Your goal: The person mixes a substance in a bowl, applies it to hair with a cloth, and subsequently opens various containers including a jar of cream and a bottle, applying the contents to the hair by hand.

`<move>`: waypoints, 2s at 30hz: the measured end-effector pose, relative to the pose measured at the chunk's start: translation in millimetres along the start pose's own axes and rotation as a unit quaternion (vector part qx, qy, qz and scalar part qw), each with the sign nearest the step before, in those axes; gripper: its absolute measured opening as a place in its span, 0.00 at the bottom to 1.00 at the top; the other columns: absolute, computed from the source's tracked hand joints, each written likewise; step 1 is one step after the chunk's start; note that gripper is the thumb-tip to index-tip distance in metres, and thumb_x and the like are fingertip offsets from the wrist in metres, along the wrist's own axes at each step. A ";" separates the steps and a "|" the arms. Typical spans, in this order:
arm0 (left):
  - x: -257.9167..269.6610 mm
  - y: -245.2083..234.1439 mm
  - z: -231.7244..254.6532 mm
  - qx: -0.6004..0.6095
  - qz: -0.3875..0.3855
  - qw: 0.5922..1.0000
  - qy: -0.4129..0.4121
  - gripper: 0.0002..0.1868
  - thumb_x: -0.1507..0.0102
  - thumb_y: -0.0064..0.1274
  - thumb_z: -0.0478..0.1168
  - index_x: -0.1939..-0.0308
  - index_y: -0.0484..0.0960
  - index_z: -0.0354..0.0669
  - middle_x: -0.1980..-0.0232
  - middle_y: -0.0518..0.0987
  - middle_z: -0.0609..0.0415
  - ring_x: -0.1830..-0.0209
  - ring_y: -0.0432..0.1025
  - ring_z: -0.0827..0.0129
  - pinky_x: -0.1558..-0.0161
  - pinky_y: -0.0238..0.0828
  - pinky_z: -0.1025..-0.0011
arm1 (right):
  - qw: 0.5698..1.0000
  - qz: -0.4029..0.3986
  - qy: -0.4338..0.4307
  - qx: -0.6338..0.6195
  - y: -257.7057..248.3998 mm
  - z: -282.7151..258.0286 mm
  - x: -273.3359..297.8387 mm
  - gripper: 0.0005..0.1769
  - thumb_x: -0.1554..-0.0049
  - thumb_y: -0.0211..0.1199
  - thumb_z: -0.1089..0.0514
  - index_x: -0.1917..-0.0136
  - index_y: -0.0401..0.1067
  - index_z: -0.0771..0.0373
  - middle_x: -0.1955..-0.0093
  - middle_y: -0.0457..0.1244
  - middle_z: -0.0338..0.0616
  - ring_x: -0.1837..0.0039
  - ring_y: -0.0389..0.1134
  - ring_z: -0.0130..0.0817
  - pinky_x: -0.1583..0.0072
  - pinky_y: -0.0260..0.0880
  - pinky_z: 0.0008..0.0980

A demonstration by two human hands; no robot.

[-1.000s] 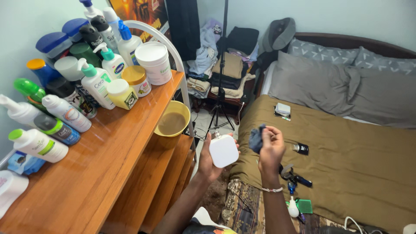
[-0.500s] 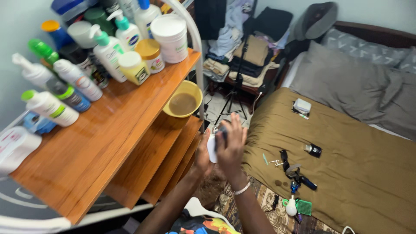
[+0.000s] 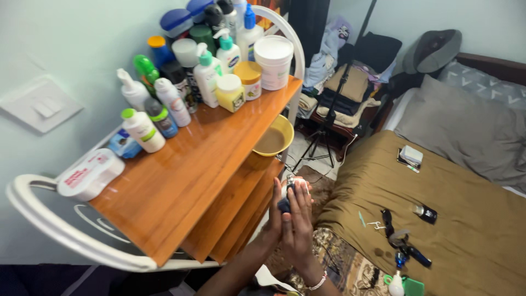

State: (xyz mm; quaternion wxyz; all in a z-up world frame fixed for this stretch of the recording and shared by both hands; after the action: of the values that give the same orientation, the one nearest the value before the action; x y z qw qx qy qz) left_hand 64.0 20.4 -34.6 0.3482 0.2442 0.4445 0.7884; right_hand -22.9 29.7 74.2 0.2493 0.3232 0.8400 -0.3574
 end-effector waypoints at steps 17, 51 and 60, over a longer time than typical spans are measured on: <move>60.9 -78.4 1.9 -0.057 0.117 0.991 -0.007 0.38 0.30 0.28 0.65 0.40 0.78 0.37 0.51 0.82 0.54 0.55 0.76 0.73 0.51 0.77 0.73 | 0.992 0.014 0.081 -0.091 25.1 -38.8 60.2 0.49 0.41 0.61 0.36 0.24 0.51 0.75 0.22 0.49 0.67 0.21 0.52 0.60 0.26 0.57 0.51; 65.7 -38.0 30.0 -0.342 0.015 0.934 0.107 0.46 0.33 0.27 0.75 0.49 0.81 0.35 0.68 0.81 0.55 0.71 0.76 0.75 0.67 0.76 0.75 | 0.959 -0.072 0.255 -0.105 8.0 46.6 -11.9 0.18 0.33 0.48 0.54 0.40 0.75 0.66 0.53 0.70 0.50 0.54 0.70 0.36 0.52 0.71 0.34; 48.0 -54.5 58.4 -0.270 0.136 0.944 0.132 0.39 0.34 0.39 0.69 0.47 0.79 0.34 0.59 0.81 0.48 0.63 0.79 0.68 0.62 0.81 0.69 | 0.976 0.066 0.199 -0.053 -22.4 26.8 -23.2 0.17 0.34 0.50 0.58 0.36 0.70 0.67 0.46 0.70 0.50 0.51 0.73 0.34 0.51 0.78 0.31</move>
State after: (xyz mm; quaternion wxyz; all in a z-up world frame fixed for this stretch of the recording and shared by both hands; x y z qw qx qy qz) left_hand 92.0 108.0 -50.1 0.2286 0.0930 0.2196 0.9439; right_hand -18.6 -11.2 82.4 0.1169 0.4290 0.8674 -0.2234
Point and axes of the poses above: each hand's wrist, its own x-axis away from the middle knuckle, its own y-axis out of the palm, z = x × y, the point moved 10 cm from there along -x, towards the middle knuckle
